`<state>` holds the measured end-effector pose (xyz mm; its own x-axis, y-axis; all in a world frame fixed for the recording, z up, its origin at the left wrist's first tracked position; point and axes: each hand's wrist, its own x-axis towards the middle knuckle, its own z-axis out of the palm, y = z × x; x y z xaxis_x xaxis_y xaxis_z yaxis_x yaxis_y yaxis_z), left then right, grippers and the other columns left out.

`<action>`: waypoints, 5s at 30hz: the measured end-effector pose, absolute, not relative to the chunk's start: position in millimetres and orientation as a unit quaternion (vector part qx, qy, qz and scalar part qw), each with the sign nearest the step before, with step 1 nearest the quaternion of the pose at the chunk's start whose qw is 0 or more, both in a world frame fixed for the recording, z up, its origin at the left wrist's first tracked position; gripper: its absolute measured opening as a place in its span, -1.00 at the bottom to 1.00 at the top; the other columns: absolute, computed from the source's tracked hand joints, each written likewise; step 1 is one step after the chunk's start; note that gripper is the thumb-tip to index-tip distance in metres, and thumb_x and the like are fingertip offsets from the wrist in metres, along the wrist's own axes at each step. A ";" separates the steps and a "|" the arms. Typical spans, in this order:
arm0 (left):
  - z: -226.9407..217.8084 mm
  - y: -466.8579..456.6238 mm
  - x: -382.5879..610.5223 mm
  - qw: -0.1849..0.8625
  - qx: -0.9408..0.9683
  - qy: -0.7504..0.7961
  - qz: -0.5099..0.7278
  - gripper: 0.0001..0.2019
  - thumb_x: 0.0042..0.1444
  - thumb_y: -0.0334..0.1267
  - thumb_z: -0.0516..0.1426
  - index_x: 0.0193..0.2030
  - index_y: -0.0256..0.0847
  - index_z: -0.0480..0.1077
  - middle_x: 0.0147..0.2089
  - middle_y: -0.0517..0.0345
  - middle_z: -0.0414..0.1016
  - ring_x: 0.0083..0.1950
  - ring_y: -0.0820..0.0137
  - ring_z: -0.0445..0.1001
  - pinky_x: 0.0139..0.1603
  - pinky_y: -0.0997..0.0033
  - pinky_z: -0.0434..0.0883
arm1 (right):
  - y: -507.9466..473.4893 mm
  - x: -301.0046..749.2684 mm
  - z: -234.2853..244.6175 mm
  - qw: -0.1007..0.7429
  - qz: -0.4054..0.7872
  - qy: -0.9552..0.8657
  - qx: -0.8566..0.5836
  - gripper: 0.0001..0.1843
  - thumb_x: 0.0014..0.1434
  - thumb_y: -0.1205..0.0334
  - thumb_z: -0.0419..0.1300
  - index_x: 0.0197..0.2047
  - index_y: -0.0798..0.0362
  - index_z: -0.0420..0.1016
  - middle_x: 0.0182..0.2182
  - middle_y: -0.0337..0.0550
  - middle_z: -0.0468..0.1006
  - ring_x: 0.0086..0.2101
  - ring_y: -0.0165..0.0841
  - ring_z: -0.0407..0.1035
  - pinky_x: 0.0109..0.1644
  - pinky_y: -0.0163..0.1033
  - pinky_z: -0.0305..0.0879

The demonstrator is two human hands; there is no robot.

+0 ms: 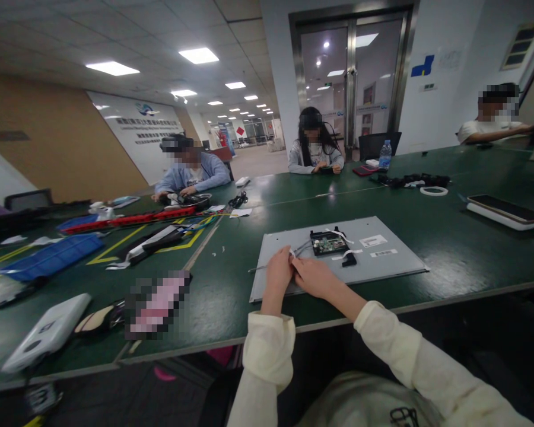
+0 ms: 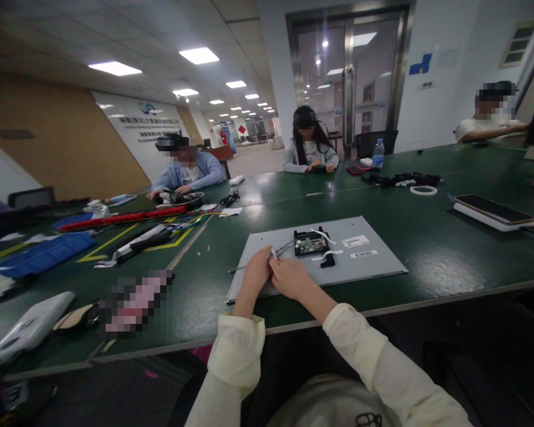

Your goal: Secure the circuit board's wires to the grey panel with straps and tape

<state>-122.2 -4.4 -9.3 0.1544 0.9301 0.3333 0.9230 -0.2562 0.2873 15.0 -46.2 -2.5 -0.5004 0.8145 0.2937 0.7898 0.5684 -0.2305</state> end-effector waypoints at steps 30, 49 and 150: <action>-2.3 45.7 -122.7 0.062 0.691 0.678 0.244 -0.86 0.03 -0.43 0.08 -0.31 -0.25 0.46 -0.24 0.00 0.56 -0.18 0.36 0.48 -0.13 0.44 0.34 | -49.4 11.4 -0.6 0.166 0.006 -0.867 -0.469 -0.79 0.26 0.39 -0.04 -0.10 0.16 0.37 -0.17 0.04 0.50 -0.13 -0.26 0.40 -0.11 -0.21 0.31; -9.6 52.0 -125.8 0.076 0.695 0.639 0.320 -0.68 -0.02 -0.45 0.08 -0.09 -0.23 0.44 -0.30 0.10 0.57 -0.23 0.39 0.51 -0.15 0.48 0.37 | -45.0 11.8 -2.8 0.165 -0.001 -0.874 -0.457 -0.77 0.24 0.43 -0.03 -0.08 0.18 0.37 -0.16 0.08 0.50 -0.09 -0.27 0.37 -0.03 -0.19 0.28; 12.9 7.5 -111.2 -0.115 0.806 0.538 0.219 -0.76 0.24 -0.43 -0.08 -0.14 -0.21 0.40 -0.17 0.02 0.46 -0.11 0.30 0.40 -0.09 0.30 0.30 | 76.6 184.6 -62.5 0.153 -0.015 -0.746 -0.647 -0.49 0.32 0.00 -0.13 0.27 -0.07 0.22 0.33 -0.02 0.04 0.32 0.02 -0.26 0.24 0.41 -0.34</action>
